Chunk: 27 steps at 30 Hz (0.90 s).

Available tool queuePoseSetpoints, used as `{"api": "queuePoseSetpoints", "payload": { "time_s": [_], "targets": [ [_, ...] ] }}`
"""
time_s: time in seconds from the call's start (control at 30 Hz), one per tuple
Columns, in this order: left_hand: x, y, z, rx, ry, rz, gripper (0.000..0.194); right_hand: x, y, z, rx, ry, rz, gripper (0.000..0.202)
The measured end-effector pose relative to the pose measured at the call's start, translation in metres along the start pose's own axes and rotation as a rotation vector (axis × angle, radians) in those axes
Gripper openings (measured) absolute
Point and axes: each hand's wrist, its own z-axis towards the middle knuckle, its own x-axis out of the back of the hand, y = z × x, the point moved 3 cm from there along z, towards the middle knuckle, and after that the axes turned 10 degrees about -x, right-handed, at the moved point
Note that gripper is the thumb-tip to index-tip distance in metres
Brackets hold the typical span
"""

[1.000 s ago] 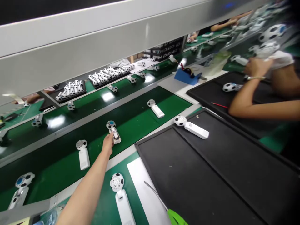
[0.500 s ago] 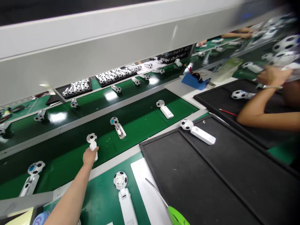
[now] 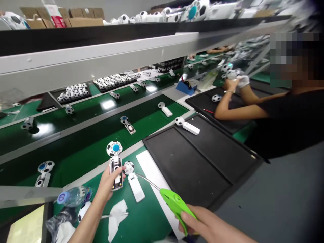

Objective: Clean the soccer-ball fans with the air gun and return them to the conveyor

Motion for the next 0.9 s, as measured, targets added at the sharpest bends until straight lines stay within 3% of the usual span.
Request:
{"api": "queuePoseSetpoints", "payload": {
  "time_s": [0.17, 0.23, 0.37, 0.57, 0.9],
  "targets": [
    [0.017, -0.007, -0.036, -0.290, -0.203, 0.765, 0.035, -0.010, -0.022, -0.021, 0.053, -0.083, -0.126, 0.063],
    [0.021, -0.010, -0.044, -0.387, -0.285, 0.890, 0.034, -0.014, -0.028, -0.026, 0.042, -0.104, -0.179, 0.064],
    [0.025, -0.014, -0.052, -0.513, -0.411, 0.946, 0.033, -0.023, -0.030, -0.030, 0.010, -0.117, -0.232, 0.059],
    [0.028, -0.012, -0.053, -0.610, -0.448, 1.003, 0.032, -0.026, -0.027, -0.034, -0.042, -0.092, -0.214, 0.055],
    [0.025, -0.012, -0.046, -0.533, -0.428, 0.972, 0.034, -0.023, -0.025, -0.028, -0.082, -0.118, -0.213, 0.056]
  ]
}}
